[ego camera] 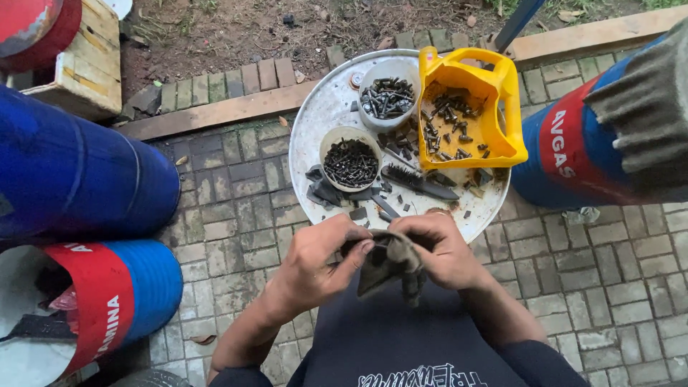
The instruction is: The person cleans small metal parts using a wire brush and a rag. They pick up individual pieces from a yellow container and a white bowl, scrub them with the brush, and wipe them with the rag. The person also uses a small tool to clean the inside of a cylindrical metal part.
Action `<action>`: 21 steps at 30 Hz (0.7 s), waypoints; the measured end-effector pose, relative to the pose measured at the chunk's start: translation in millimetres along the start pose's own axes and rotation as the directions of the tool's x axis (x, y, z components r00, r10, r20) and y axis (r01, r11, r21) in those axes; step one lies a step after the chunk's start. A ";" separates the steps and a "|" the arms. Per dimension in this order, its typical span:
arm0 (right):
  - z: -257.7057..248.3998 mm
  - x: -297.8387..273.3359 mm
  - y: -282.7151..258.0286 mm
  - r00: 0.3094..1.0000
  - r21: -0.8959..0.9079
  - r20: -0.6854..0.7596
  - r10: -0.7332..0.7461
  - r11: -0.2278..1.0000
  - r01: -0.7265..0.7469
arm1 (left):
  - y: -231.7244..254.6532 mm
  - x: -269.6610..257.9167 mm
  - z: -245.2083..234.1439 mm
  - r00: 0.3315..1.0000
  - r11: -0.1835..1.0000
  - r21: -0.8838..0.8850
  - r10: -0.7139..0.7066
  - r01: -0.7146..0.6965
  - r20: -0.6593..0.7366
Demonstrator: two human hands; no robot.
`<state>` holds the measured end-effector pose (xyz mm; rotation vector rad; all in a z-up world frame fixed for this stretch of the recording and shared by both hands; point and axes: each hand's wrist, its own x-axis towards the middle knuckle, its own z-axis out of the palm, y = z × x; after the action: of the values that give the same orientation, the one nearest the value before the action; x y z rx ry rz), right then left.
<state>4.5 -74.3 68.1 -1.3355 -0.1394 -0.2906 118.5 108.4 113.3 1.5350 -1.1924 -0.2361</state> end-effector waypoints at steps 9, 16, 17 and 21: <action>-3.2 -15.9 19.7 0.984 -0.488 0.119 -0.131 0.856 0.173 | -11.8 -2.1 5.7 0.972 0.960 0.156 0.230 -0.234 0.045; 2.7 -23.5 36.4 0.999 -0.120 0.008 0.039 0.992 -0.038 | -31.3 -10.2 14.8 0.957 0.956 0.037 0.289 -0.290 0.021; 5.5 -18.2 27.9 0.998 -0.072 0.000 0.070 0.995 -0.070 | -30.2 -9.2 15.9 0.957 0.956 0.036 0.290 -0.291 0.008; 3.9 -10.4 22.5 0.995 -0.003 -0.020 0.096 0.995 -0.096 | -16.7 3.4 4.3 0.969 0.969 0.002 0.247 -0.247 0.000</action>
<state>1.3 -64.5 45.2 -1.3387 -0.0578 -0.2229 126.1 100.8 99.5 1.3715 -1.3696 -0.0688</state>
